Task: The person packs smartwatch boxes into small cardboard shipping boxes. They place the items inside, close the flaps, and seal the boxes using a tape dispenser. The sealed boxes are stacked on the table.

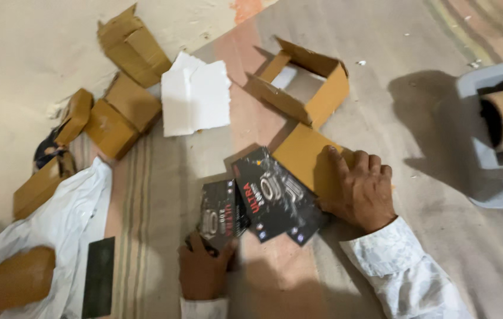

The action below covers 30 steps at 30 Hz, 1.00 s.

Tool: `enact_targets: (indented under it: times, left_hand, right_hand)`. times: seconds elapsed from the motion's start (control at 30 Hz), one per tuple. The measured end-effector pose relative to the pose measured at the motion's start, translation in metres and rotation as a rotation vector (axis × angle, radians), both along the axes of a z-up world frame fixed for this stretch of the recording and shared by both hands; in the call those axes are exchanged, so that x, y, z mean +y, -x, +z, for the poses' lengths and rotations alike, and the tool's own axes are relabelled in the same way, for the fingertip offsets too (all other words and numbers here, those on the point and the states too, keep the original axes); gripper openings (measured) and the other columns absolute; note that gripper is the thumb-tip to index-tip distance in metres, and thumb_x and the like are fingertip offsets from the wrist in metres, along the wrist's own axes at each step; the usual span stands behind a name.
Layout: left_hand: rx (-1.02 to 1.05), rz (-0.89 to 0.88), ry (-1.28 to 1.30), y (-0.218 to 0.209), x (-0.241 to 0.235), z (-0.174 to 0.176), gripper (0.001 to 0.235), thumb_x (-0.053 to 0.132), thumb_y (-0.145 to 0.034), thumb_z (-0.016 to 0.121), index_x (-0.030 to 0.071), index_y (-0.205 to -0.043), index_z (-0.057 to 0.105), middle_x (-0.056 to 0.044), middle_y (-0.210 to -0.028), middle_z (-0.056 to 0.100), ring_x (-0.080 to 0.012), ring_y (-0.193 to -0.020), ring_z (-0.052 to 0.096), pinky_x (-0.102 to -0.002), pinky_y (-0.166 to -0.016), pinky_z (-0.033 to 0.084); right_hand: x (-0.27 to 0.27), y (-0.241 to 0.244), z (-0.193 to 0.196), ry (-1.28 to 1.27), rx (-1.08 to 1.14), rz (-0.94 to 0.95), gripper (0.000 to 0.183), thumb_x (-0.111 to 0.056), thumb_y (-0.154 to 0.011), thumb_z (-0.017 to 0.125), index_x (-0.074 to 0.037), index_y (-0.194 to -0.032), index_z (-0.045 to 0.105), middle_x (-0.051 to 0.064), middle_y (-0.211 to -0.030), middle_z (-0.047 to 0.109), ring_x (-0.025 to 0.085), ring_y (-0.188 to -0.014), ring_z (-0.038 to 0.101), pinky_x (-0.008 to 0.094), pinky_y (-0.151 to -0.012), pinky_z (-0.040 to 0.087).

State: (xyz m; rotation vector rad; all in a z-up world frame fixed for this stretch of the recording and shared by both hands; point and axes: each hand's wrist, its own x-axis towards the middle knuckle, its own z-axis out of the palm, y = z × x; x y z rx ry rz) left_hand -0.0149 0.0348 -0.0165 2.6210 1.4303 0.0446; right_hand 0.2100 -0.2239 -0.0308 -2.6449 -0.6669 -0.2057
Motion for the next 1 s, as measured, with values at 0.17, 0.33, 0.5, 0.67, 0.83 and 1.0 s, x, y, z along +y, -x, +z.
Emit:
enact_targets:
  times: [0.17,0.33,0.5,0.67,0.83,1.0]
  left_hand:
    - [-0.108,-0.043,0.191,0.007,-0.038,-0.008,0.083,0.066,-0.076,0.068,0.028,-0.147,0.052,-0.015,-0.108,0.072,-0.0338,-0.101,0.071,-0.046,-0.085,0.056]
    - [-0.258,-0.091,-0.103,0.004,-0.058,-0.016,0.056,0.062,-0.074,0.073,0.018,-0.109,0.079,-0.007,-0.088,0.075,-0.0273,-0.077,0.074,-0.041,-0.07,0.058]
    - [-0.14,0.022,-0.043,-0.007,-0.056,0.003,0.048,0.058,-0.083,0.073,0.01,-0.081,0.079,-0.009,-0.082,0.07,-0.0274,-0.077,0.072,-0.042,-0.075,0.058]
    - [-0.44,-0.28,-0.554,-0.056,-0.066,0.028,0.05,0.051,-0.08,0.077,0.007,-0.104,0.071,-0.018,-0.099,0.068,-0.0403,-0.099,0.065,-0.052,-0.084,0.052]
    - [-0.28,-0.404,-0.237,-0.154,-0.073,0.045,0.096,0.058,-0.075,0.087,0.002,-0.143,0.049,-0.029,-0.119,0.064,-0.0476,-0.114,0.058,-0.056,-0.093,0.047]
    - [-0.226,-0.177,0.042,-0.201,-0.08,0.043,0.121,0.049,-0.066,0.092,0.011,-0.158,0.023,-0.03,-0.131,0.057,-0.0453,-0.123,0.055,-0.058,-0.107,0.039]
  right_hand:
    - [-0.005,-0.007,0.002,-0.079,0.001,-0.116,0.112,-0.05,-0.049,0.093,-0.02,-0.148,0.05,0.017,-0.119,0.057,0.037,-0.109,0.054,0.051,-0.087,0.044]
    - [-0.005,-0.011,0.007,-0.059,0.094,-0.003,0.116,-0.049,-0.047,0.096,-0.014,-0.147,0.048,0.018,-0.117,0.057,0.036,-0.104,0.056,0.05,-0.086,0.049]
    - [-0.013,-0.015,0.007,-0.177,0.195,0.154,0.1,-0.046,-0.049,0.094,-0.012,-0.136,0.056,0.016,-0.114,0.061,0.036,-0.105,0.06,0.047,-0.086,0.051]
    - [-0.013,-0.023,-0.002,-0.296,0.352,0.008,0.055,-0.035,-0.075,0.08,-0.009,-0.12,0.061,0.016,-0.103,0.068,0.034,-0.095,0.067,0.046,-0.081,0.054]
    - [-0.017,-0.023,-0.01,-0.513,0.182,-0.155,0.031,-0.023,-0.086,0.069,-0.003,-0.108,0.063,0.017,-0.098,0.07,0.037,-0.091,0.068,0.049,-0.075,0.053]
    - [-0.022,-0.03,-0.007,-0.71,0.341,-0.16,0.027,-0.023,-0.088,0.065,-0.003,-0.107,0.067,0.015,-0.095,0.073,0.031,-0.086,0.071,0.043,-0.078,0.055]
